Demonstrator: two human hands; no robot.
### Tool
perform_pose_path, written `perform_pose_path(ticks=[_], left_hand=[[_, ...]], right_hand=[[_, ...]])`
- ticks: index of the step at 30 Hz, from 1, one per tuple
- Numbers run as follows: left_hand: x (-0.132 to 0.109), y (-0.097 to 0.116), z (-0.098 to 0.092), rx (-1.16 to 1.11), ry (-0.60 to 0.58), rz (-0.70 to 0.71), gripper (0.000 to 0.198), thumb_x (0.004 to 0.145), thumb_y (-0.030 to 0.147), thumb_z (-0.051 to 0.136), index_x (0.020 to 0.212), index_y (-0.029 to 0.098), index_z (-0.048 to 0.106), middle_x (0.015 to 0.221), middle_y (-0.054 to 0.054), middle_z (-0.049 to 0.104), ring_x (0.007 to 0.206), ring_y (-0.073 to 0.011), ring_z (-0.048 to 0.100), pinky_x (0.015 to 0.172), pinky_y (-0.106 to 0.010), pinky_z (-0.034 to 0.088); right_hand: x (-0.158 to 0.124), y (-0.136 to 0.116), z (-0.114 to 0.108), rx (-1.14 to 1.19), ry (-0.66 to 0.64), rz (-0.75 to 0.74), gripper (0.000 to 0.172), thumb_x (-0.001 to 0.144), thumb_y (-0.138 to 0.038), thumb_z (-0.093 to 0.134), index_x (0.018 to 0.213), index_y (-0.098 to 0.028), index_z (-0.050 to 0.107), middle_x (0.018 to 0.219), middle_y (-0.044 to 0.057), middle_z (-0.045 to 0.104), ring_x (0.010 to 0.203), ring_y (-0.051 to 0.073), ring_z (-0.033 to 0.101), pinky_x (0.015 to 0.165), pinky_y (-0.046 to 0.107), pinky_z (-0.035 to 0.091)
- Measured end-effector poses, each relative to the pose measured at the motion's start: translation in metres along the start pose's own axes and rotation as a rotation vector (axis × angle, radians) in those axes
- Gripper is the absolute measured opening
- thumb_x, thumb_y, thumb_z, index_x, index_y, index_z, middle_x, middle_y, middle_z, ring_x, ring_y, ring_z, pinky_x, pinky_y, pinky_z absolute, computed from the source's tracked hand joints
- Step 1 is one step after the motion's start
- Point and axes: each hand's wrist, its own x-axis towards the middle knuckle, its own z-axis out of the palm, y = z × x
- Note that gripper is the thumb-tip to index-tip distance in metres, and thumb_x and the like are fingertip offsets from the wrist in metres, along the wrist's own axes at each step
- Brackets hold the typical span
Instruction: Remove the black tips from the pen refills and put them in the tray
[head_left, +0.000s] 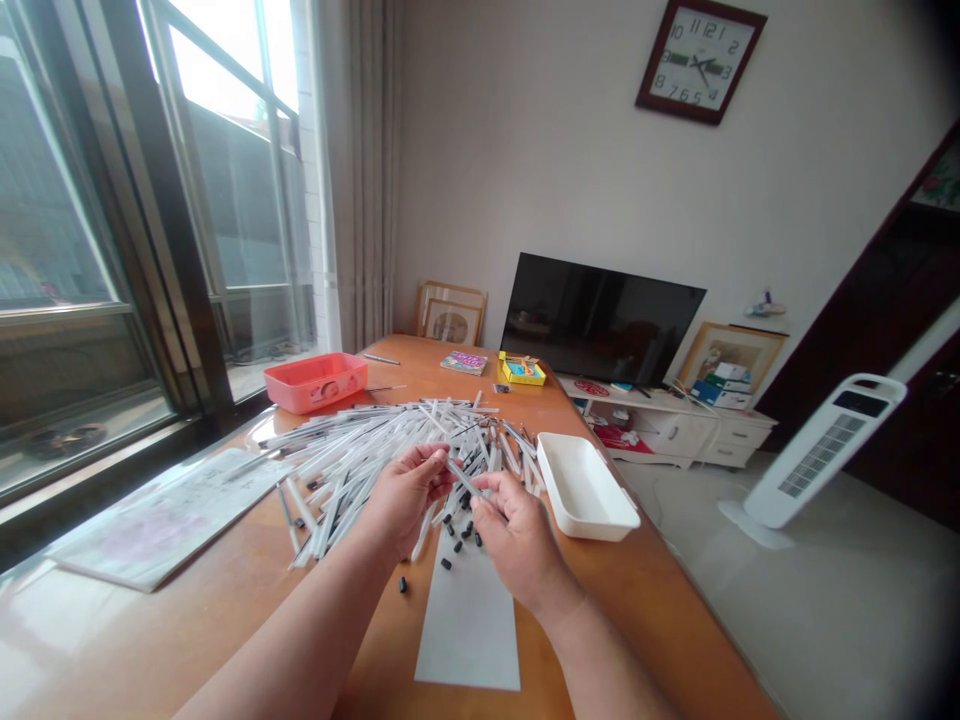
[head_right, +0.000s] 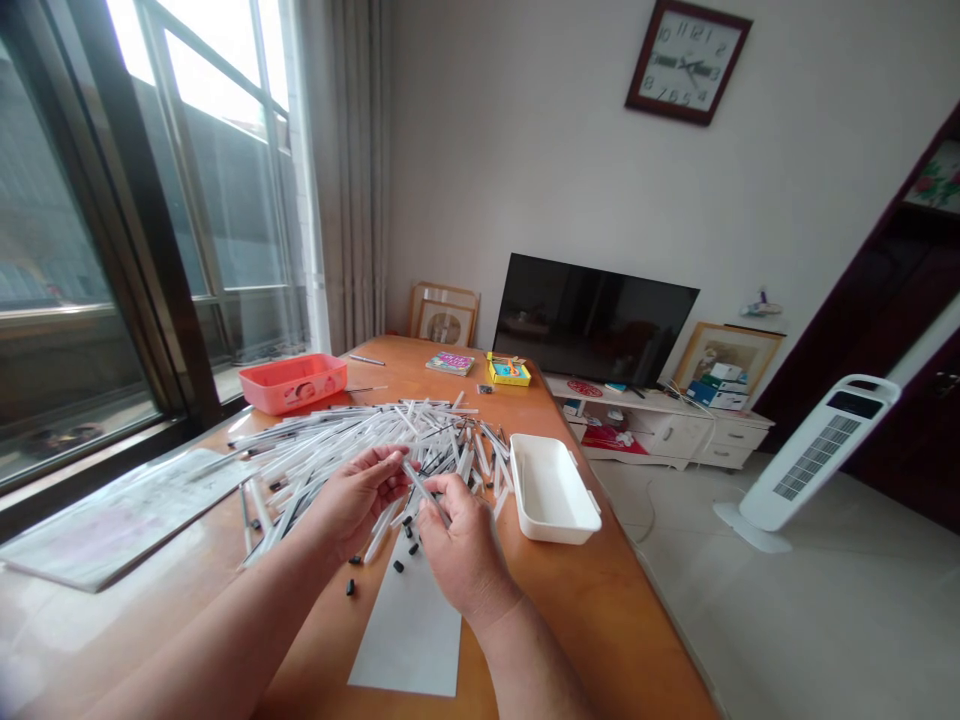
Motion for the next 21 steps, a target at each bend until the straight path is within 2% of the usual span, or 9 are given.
perform_pose_path(ticks=[7, 21], left_hand=[[-0.008, 0.002, 0.007, -0.006, 0.028, 0.008, 0.038, 0.065, 0.032, 0.086, 0.093, 0.016, 0.066, 0.081, -0.005, 0.073, 0.066, -0.0108, 0.062, 0.068, -0.023, 0.049], [-0.014, 0.001, 0.012, 0.007, 0.03, 0.036, 0.037, 0.069, 0.034, 0.084, 0.096, 0.016, 0.066, 0.081, -0.005, 0.073, 0.069, -0.0117, 0.062, 0.073, -0.025, 0.049]], right_hand=[[-0.001, 0.001, 0.002, -0.026, 0.036, -0.023, 0.017, 0.092, -0.031, 0.053, 0.102, -0.019, 0.06, 0.061, -0.006, 0.049, 0.053, 0.011, 0.041, 0.05, 0.022, 0.031], [0.001, 0.001, 0.002, 0.068, 0.034, 0.013, 0.015, 0.091, -0.03, 0.054, 0.099, -0.018, 0.06, 0.062, -0.006, 0.048, 0.054, 0.011, 0.04, 0.051, 0.022, 0.032]])
